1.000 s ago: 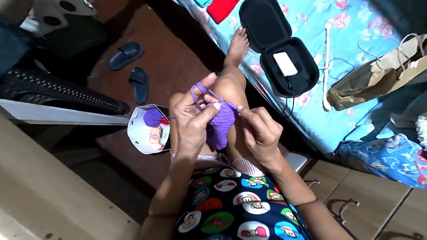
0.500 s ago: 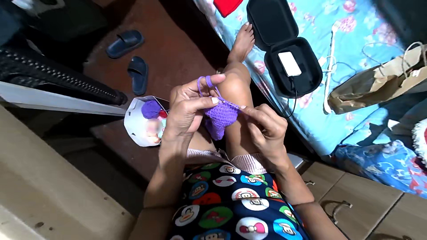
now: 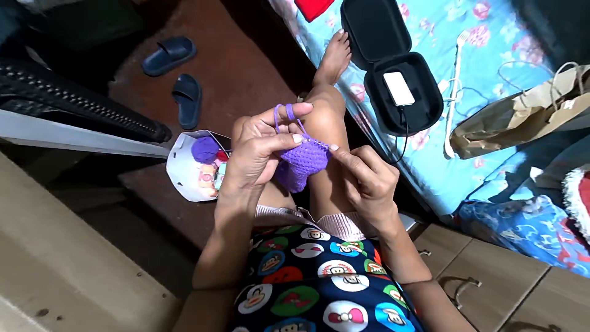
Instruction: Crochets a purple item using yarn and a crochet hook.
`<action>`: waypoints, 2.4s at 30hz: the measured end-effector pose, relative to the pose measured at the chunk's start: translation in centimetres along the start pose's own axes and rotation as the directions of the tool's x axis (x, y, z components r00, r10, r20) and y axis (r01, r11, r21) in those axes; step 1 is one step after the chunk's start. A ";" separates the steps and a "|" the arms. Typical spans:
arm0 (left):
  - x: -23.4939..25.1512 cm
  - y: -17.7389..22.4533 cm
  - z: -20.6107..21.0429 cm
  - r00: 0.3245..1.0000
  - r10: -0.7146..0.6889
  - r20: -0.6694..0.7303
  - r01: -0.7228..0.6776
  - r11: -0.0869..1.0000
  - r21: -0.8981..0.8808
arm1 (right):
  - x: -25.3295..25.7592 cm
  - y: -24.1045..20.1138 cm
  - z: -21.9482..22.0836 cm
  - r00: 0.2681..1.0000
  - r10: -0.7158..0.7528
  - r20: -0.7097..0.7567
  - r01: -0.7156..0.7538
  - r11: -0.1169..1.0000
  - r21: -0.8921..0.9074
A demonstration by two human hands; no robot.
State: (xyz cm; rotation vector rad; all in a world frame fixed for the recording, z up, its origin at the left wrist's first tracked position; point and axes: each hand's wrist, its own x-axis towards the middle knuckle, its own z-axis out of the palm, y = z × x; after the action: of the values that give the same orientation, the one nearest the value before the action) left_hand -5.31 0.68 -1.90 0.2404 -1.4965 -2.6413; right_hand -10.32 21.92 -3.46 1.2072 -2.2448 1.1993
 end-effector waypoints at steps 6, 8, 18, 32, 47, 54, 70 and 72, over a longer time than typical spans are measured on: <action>0.3 -0.3 -0.5 0.998 -0.045 0.050 0.047 0.998 -0.042 | -0.1 0.7 -0.2 0.997 0.041 0.063 -0.050 0.986 0.161; 0.3 -0.3 -0.7 0.996 -0.041 0.079 0.044 0.998 -0.041 | -0.1 0.9 -0.1 0.996 0.058 0.068 -0.071 0.975 0.212; 0.2 -0.5 -0.5 0.996 -0.026 0.091 0.030 0.998 -0.047 | -0.1 0.8 -0.2 0.969 0.205 0.138 -0.245 0.876 0.416; -1.1 0.3 -2.5 0.996 0.066 0.052 -0.079 0.949 0.304 | 1.4 0.5 -0.9 0.889 0.303 0.343 -0.457 0.567 0.686; 0.4 -0.3 0.9 0.934 0.294 0.202 -0.348 0.879 0.325 | 1.3 0.3 -0.6 0.864 0.374 0.336 -0.492 0.492 0.718; -1.4 -0.1 3.0 0.974 0.226 -0.010 -0.199 0.879 0.434 | 0.8 -0.5 0.1 0.894 0.404 0.195 -0.437 0.691 0.575; -1.6 -2.3 4.3 0.855 0.518 -0.023 -0.453 0.767 0.454 | 0.2 -1.3 0.6 0.959 0.276 -0.059 -0.236 0.900 0.367; -1.2 -2.1 4.2 0.860 0.507 -0.052 -0.458 0.813 0.358 | 0.0 -0.9 0.8 0.979 0.161 -0.125 -0.132 0.968 0.213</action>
State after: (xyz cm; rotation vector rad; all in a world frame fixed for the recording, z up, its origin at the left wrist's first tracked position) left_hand -4.87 5.45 -1.48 0.0567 -1.6799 -1.9264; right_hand -9.53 21.02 -3.43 1.0025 -2.1796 1.5536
